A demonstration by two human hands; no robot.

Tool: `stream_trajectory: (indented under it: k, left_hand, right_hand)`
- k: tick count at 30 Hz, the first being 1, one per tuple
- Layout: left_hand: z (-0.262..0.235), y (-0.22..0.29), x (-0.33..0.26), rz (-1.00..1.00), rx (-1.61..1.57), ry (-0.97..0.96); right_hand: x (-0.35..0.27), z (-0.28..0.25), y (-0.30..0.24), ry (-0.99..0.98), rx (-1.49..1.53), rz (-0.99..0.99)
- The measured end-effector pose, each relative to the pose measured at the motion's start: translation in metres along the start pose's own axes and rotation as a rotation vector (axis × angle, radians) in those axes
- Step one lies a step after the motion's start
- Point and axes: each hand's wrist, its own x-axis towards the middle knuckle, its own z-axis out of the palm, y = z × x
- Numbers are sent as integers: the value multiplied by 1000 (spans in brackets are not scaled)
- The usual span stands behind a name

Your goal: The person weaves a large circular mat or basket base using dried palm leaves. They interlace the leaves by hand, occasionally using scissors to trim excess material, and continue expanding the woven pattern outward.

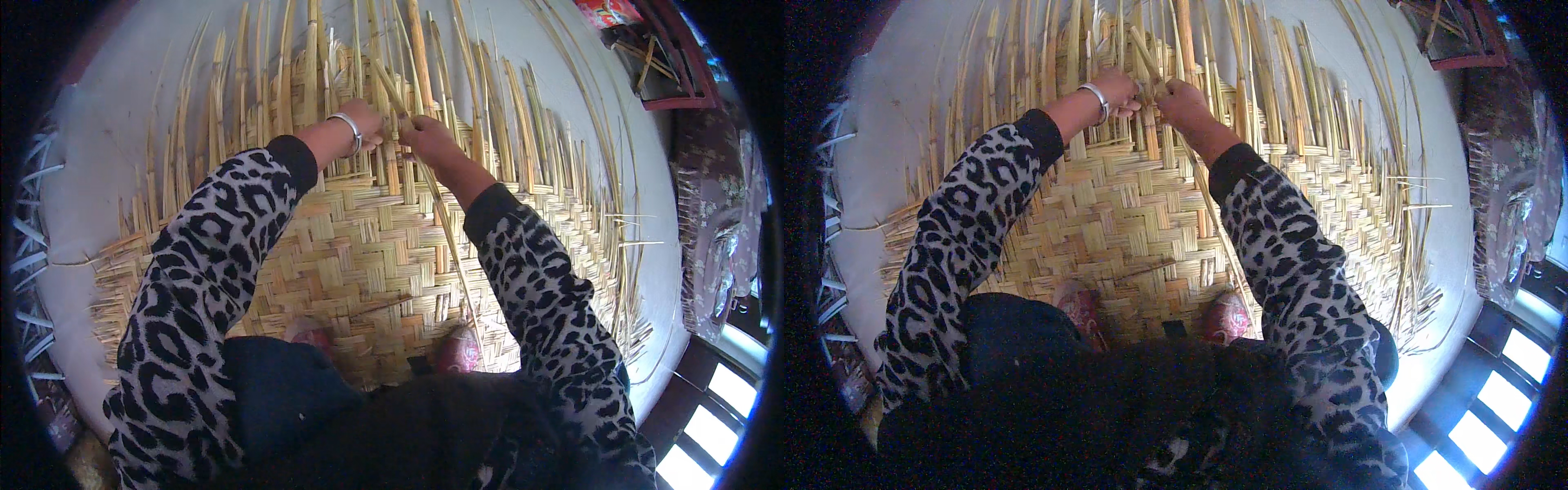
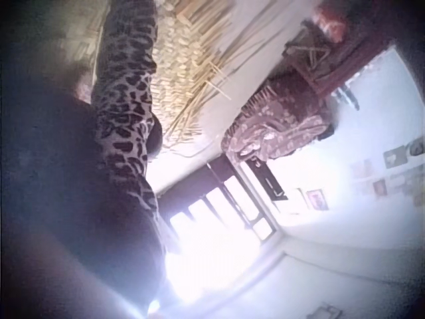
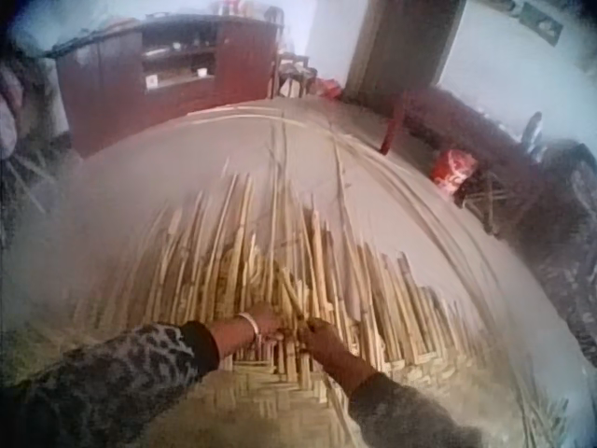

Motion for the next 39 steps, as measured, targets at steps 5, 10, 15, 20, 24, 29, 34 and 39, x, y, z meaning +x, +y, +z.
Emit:
stream_trajectory:
  k: [5, 10, 15, 20, 24, 29, 34, 39]
  left_hand:
    - [-8, 13, -18, -548, -1138, 23]
    - [-25, 26, -41, -273, -908, 169]
    - [-23, 36, -92, -146, -312, 206]
    - [-4, 53, -126, -26, 53, 69]
    - [-2, 52, -126, 34, 132, 45]
    - [4, 46, -129, 71, 188, 63]
    - [13, 42, -125, -80, 75, 114]
    - [20, 35, -116, -206, -134, 127]
  right_hand:
    - [2, 2, 10, -38, 123, -1]
    - [-7, 7, 4, -78, 427, 51]
    - [-9, 5, 3, -116, 448, 102]
    - [-9, 7, 7, -95, 435, 130]
    - [-10, 10, 11, -105, 420, 87]
    - [-9, 8, 15, -132, 231, -27]
    - [-8, 9, 10, -291, 203, -19]
    - [-16, 3, -9, -388, -6, -85]
